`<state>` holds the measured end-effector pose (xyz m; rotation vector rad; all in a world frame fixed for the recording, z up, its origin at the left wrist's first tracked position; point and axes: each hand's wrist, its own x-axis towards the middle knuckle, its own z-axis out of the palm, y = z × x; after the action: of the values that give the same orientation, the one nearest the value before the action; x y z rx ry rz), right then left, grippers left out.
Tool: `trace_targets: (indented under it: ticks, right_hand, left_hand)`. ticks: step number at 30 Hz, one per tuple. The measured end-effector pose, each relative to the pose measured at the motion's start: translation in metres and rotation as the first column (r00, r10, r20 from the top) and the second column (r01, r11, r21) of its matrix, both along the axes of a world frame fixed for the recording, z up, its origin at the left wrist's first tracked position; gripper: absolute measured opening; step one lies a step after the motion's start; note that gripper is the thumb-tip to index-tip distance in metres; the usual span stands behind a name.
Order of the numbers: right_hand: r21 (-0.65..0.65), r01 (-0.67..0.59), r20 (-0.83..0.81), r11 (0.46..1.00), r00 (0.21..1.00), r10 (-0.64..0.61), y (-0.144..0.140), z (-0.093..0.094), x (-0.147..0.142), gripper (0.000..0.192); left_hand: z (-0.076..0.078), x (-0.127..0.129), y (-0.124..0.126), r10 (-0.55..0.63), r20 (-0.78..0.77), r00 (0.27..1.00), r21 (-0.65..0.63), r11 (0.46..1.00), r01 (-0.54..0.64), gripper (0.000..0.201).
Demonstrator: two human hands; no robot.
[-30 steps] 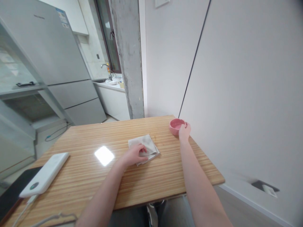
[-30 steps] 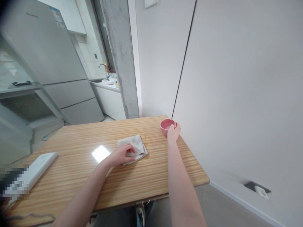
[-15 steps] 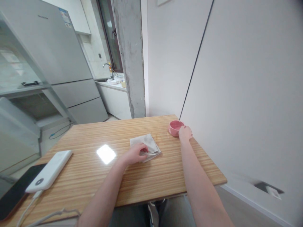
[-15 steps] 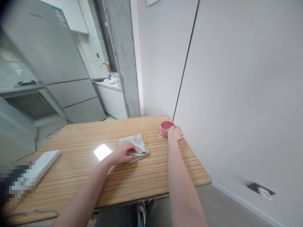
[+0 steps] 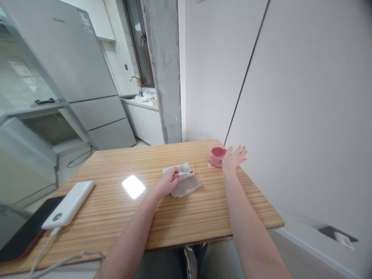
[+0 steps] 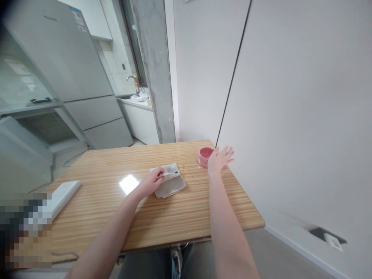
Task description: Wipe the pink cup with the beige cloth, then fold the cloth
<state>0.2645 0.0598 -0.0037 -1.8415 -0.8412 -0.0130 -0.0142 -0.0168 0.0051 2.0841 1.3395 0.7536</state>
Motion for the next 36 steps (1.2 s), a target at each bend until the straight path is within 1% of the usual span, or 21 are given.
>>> trace_targets:
  ticks: [1, 3, 5, 7, 9, 10, 13, 14, 15, 18, 19, 20, 22, 23, 24, 25, 27, 29, 31, 33, 36]
  right_hand:
    - [0.111, -0.050, 0.055, 0.992, 0.998, 0.045, -0.004, 0.007, -0.008, 0.052]
    - [0.208, -0.294, 0.130, 0.933, 0.953, 0.272, -0.014, 0.019, -0.032, 0.044]
    - [0.083, -0.610, 0.140, 0.788, 0.790, 0.597, -0.025, 0.023, -0.062, 0.039]
    - [-0.180, -0.794, 0.117, 0.581, 0.569, 0.814, -0.037, 0.017, -0.090, 0.034]
    - [-0.419, -0.776, 0.123, 0.472, 0.466, 0.876, -0.046, 0.008, -0.109, 0.042]
    - [-0.509, -0.728, 0.151, 0.460, 0.451, 0.880, -0.049, 0.003, -0.114, 0.049]
    - [-0.654, -0.545, 0.245, 0.525, 0.504, 0.828, -0.050, -0.002, -0.109, 0.060]
    - [-0.689, -0.509, 0.231, 0.516, 0.522, 0.821, -0.048, -0.001, -0.104, 0.056]
    - [-0.724, -0.505, 0.178, 0.470, 0.520, 0.835, -0.046, 0.000, -0.098, 0.047]
    - [-0.768, -0.588, -0.048, 0.254, 0.448, 0.893, -0.036, 0.006, -0.087, 0.016]
    - [-0.756, -0.606, -0.063, 0.249, 0.446, 0.893, -0.033, 0.007, -0.085, 0.012]
    - [-0.726, -0.606, -0.011, 0.325, 0.483, 0.876, -0.030, 0.008, -0.085, 0.015]
    - [-0.592, -0.543, 0.196, 0.596, 0.621, 0.759, -0.025, 0.007, -0.085, 0.024]
    - [-0.505, -0.504, 0.272, 0.701, 0.678, 0.683, -0.024, 0.005, -0.086, 0.026]
    - [-0.442, -0.476, 0.307, 0.760, 0.715, 0.628, -0.023, 0.003, -0.086, 0.027]
    - [-0.428, -0.472, 0.299, 0.771, 0.731, 0.613, -0.022, 0.001, -0.086, 0.027]
    - [-0.515, -0.513, 0.199, 0.687, 0.708, 0.677, -0.022, -0.004, -0.086, 0.026]
    - [-0.595, -0.535, 0.113, 0.600, 0.683, 0.721, -0.022, -0.008, -0.086, 0.028]
    - [-0.623, -0.540, 0.090, 0.566, 0.669, 0.738, -0.021, -0.011, -0.086, 0.030]
    - [-0.618, -0.554, 0.085, 0.558, 0.659, 0.747, -0.020, -0.012, -0.087, 0.033]
    - [-0.563, -0.630, 0.059, 0.535, 0.615, 0.786, -0.018, -0.013, -0.089, 0.041]
  left_hand:
    - [0.001, -0.001, 0.002, 0.089, 0.087, 0.992, 0.011, 0.996, -0.090, 0.009]
    - [0.004, -0.006, 0.008, 0.258, 0.282, 0.924, -0.028, 0.965, -0.261, 0.010]
    - [0.005, -0.013, 0.013, 0.387, 0.486, 0.784, -0.156, 0.921, -0.358, 0.014]
    - [0.006, -0.022, 0.018, 0.464, 0.642, 0.610, -0.290, 0.884, -0.368, 0.022]
    - [0.006, -0.031, 0.023, 0.495, 0.737, 0.460, -0.361, 0.864, -0.351, 0.029]
    - [0.005, -0.035, 0.025, 0.502, 0.766, 0.402, -0.378, 0.857, -0.349, 0.032]
    - [0.003, -0.046, 0.030, 0.523, 0.799, 0.297, -0.415, 0.837, -0.357, 0.038]
    - [0.002, -0.049, 0.032, 0.528, 0.801, 0.281, -0.418, 0.831, -0.367, 0.038]
    - [0.001, -0.053, 0.034, 0.532, 0.801, 0.273, -0.418, 0.825, -0.382, 0.037]
    - [-0.004, -0.064, 0.038, 0.553, 0.779, 0.297, -0.385, 0.795, -0.470, 0.033]
    - [-0.006, -0.068, 0.039, 0.574, 0.749, 0.329, -0.363, 0.772, -0.521, 0.031]
    - [-0.008, -0.072, 0.039, 0.606, 0.698, 0.382, -0.329, 0.744, -0.581, 0.027]
    - [-0.010, -0.078, 0.039, 0.695, 0.500, 0.516, -0.208, 0.676, -0.707, 0.021]
    - [-0.010, -0.081, 0.038, 0.745, 0.353, 0.566, -0.130, 0.638, -0.759, 0.019]
    - [-0.010, -0.083, 0.037, 0.784, 0.190, 0.591, -0.053, 0.609, -0.791, 0.017]
    - [-0.010, -0.083, 0.035, 0.801, 0.032, 0.597, 0.006, 0.597, -0.802, 0.015]
    - [-0.009, -0.082, 0.032, 0.766, -0.205, 0.610, 0.043, 0.629, -0.776, 0.015]
    - [-0.007, -0.079, 0.030, 0.688, -0.290, 0.665, 0.030, 0.701, -0.712, 0.018]
    - [-0.006, -0.075, 0.029, 0.655, -0.247, 0.715, 0.072, 0.748, -0.660, 0.018]
    - [-0.007, -0.072, 0.031, 0.661, -0.124, 0.740, 0.111, 0.750, -0.651, 0.019]
    - [-0.011, -0.070, 0.036, 0.654, 0.068, 0.754, -0.004, 0.756, -0.655, 0.023]
